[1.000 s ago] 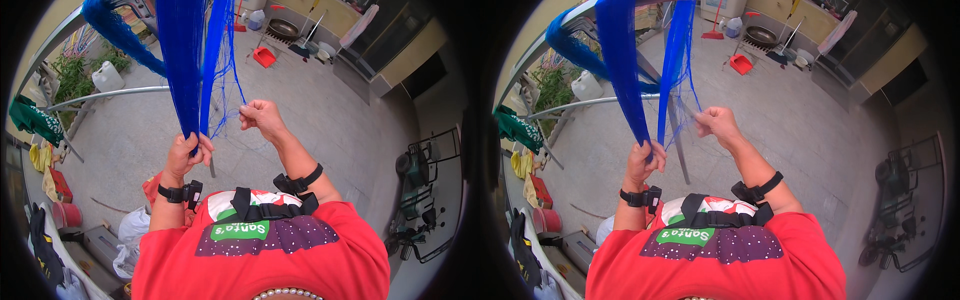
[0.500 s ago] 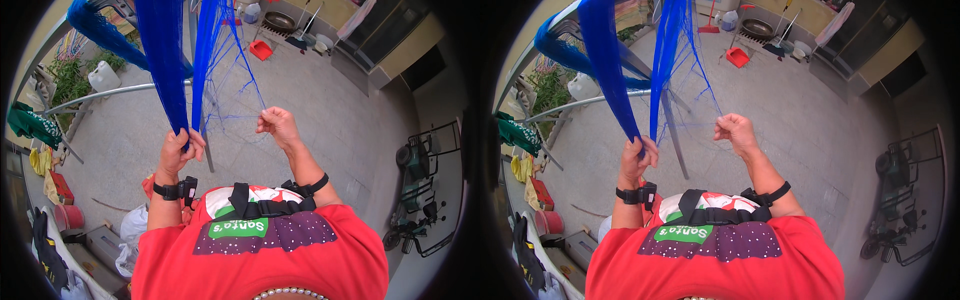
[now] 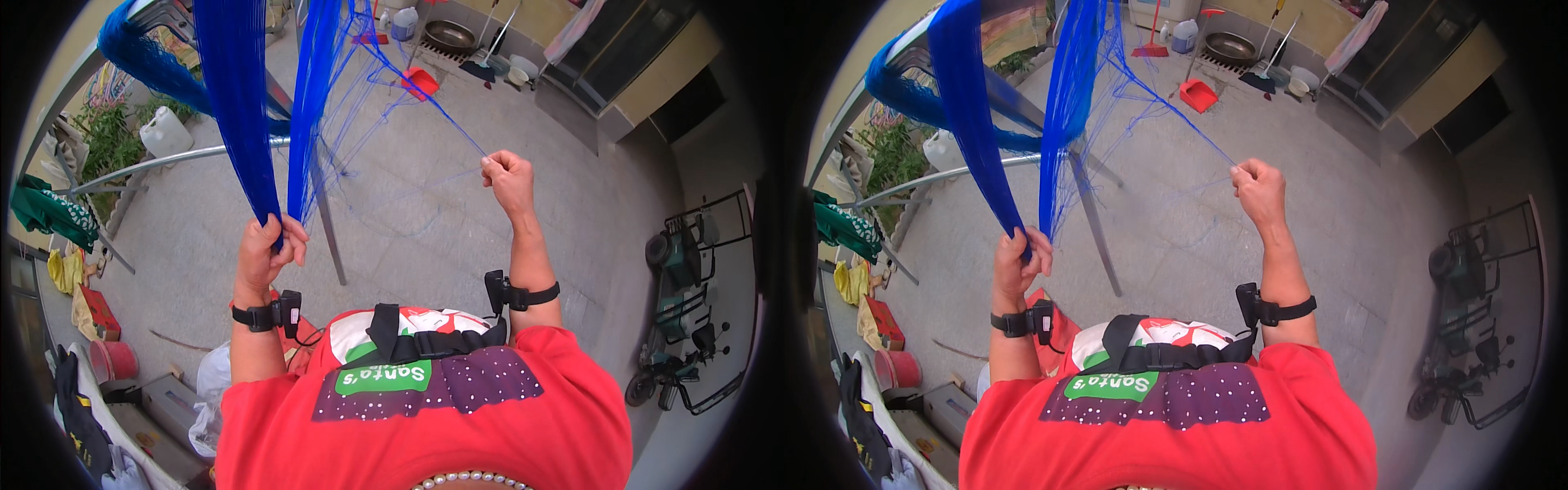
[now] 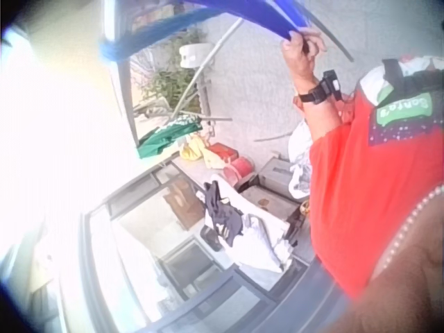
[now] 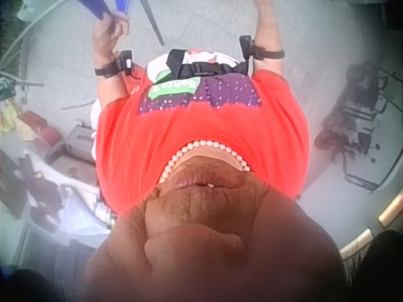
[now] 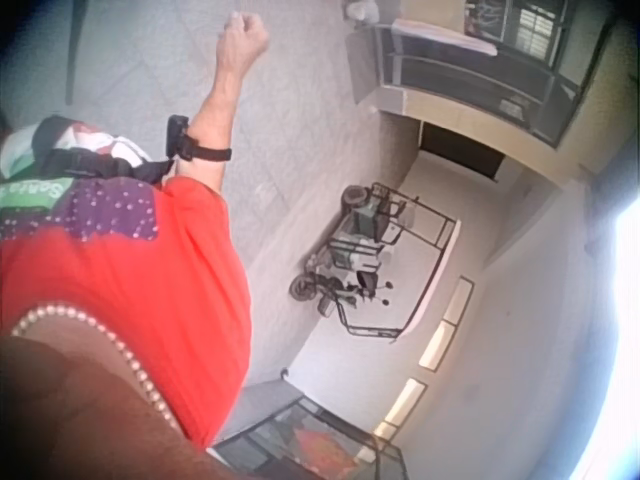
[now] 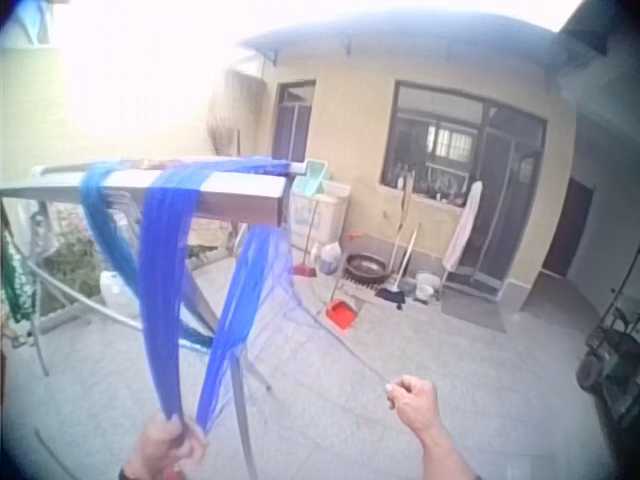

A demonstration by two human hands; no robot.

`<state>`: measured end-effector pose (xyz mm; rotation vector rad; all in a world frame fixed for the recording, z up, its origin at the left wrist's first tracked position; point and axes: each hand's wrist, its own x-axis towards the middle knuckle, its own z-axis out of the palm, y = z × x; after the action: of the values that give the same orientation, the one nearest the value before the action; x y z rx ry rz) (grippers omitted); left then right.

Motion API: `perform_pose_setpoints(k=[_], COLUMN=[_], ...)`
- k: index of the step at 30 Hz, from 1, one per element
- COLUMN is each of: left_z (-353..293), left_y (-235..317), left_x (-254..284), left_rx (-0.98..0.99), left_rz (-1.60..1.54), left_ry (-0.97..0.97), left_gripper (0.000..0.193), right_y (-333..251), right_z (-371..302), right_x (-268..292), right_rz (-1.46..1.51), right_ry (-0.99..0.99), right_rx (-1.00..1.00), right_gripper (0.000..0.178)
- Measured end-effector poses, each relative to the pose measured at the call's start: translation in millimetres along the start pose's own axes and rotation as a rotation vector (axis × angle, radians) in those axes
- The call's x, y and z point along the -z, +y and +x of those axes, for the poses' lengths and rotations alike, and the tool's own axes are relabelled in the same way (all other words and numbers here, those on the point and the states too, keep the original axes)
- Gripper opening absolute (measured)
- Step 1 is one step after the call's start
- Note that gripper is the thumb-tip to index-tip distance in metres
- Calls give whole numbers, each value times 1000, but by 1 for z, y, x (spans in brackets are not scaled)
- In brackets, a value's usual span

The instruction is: The person repairs a blue fishing net by hand, repeatedly pulling loose threads through the mesh and tightening them. The net is draped over a metal frame while the person works on individual sections.

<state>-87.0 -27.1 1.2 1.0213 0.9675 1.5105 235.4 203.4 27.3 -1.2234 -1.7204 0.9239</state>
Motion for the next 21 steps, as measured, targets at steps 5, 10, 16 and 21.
perform_pose_setpoints(k=[5, 10, 16, 21], left_z=[0, -1, 0, 1], left_y=[2, -1, -3, -2], left_x=[-5, -8, -13, -15], left_rx=[2, 18, 7, 9], left_rz=[-62, -89, -111, -123], left_ry=[-26, -45, -48, -46], left_gripper=[56, 55, 55, 54], right_y=[35, 68, 52, 1], right_z=[-10, -42, -33, 6], right_x=[-23, -70, -88, -111], right_rz=[-343, -233, -387, 56], right_ry=[-32, -431, -635, -550], right_rx=[189, -110, -91, -187], right_gripper=[13, 15, 17, 24])
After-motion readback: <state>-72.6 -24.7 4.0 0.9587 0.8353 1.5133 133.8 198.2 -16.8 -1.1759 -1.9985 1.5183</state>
